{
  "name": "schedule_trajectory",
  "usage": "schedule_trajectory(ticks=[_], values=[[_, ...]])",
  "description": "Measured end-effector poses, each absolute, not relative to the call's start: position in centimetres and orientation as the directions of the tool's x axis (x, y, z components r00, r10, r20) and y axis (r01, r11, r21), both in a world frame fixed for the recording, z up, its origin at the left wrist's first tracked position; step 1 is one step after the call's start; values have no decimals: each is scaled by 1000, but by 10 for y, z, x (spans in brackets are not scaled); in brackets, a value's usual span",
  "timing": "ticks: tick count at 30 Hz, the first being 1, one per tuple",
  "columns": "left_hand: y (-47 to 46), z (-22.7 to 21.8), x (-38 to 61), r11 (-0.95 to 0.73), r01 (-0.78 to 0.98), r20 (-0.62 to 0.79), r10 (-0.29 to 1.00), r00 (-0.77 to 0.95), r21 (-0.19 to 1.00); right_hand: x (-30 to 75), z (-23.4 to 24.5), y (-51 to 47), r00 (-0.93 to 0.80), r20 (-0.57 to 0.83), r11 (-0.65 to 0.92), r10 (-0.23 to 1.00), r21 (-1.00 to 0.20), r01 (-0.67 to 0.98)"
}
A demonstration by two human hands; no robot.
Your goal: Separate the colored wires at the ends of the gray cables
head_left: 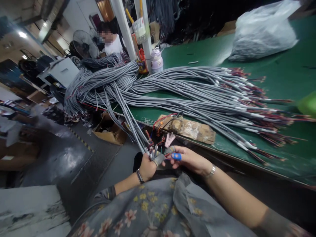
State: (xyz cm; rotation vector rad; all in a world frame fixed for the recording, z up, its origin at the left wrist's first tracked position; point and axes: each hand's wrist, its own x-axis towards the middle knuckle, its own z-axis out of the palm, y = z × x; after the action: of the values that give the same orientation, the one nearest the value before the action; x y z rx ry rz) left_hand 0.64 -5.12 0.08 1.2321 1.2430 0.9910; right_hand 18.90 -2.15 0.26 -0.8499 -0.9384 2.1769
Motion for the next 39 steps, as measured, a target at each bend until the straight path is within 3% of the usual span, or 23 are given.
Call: schedule_trajectory(ticks=[8, 14, 17, 25, 39], values=[[-50, 9, 8, 85, 152, -113, 976, 185, 985, 170, 8, -33, -458, -259, -422, 850, -855, -301], [-46, 22, 7, 137, 209, -204, 917, 342, 968, 167, 3, -30, -436, -237, -360, 868, -905, -226], [-46, 23, 7, 185, 207, -245, 915, 320, 961, 166, 3, -30, -408, -249, -354, 878, -913, -204], [-44, 17, 10, 251, 15, -251, 963, 93, 968, 168, 7, -33, -461, -306, -490, 833, -795, -357], [-44, 17, 11, 254, 44, -257, 959, 117, 966, 165, 5, -31, -447, -290, -445, 846, -845, -295]])
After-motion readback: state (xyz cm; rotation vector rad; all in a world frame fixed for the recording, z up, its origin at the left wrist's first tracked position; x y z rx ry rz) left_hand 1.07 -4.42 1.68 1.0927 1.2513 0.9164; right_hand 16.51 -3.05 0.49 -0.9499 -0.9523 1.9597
